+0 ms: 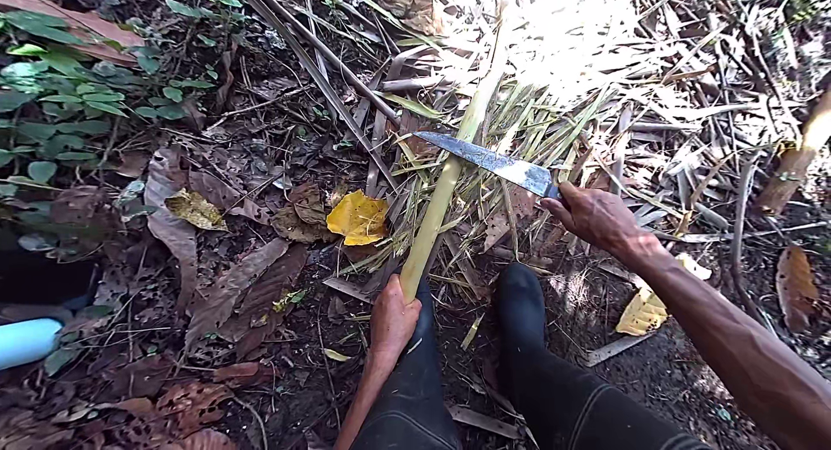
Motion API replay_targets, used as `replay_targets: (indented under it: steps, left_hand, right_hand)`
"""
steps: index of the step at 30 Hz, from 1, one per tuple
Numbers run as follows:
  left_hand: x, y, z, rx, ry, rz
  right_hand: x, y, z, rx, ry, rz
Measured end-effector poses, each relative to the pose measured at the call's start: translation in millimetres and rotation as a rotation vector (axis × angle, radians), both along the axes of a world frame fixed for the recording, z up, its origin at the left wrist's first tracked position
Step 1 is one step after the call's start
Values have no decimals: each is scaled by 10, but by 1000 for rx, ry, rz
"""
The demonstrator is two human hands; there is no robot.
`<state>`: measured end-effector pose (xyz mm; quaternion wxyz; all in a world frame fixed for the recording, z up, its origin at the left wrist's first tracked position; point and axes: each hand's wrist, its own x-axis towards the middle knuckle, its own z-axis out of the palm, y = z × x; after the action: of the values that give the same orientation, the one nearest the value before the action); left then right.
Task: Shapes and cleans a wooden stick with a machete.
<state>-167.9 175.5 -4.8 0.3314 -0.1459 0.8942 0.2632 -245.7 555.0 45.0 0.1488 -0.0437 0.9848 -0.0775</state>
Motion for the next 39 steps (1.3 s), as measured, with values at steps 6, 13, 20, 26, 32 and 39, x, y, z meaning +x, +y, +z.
replay_targets:
  steps: [6,13,20,26,32,39]
  left_hand:
    - [-23,0,18,-2,-3,-6]
    - [-14,-15,-3,10,0,-3]
    - [-16,-17,-19,-3,6,-17]
    - [-46,-23,-22,2,23,-14]
    - [-67,-93,-31,88,-29,-4]
    - [-50,-277,-207,309,-42,114]
  right_hand:
    - [-109,-82,64,47,-37,7]
    - [-77,73,-171,-2,54,-44]
    - [-424,124,-237,31,-55,-172]
    - [-563,371,-403,-130,-4,-455]
    - [210,119,-568,-243,37,-314]
    - [109,-172,-487,-101,-32,-22]
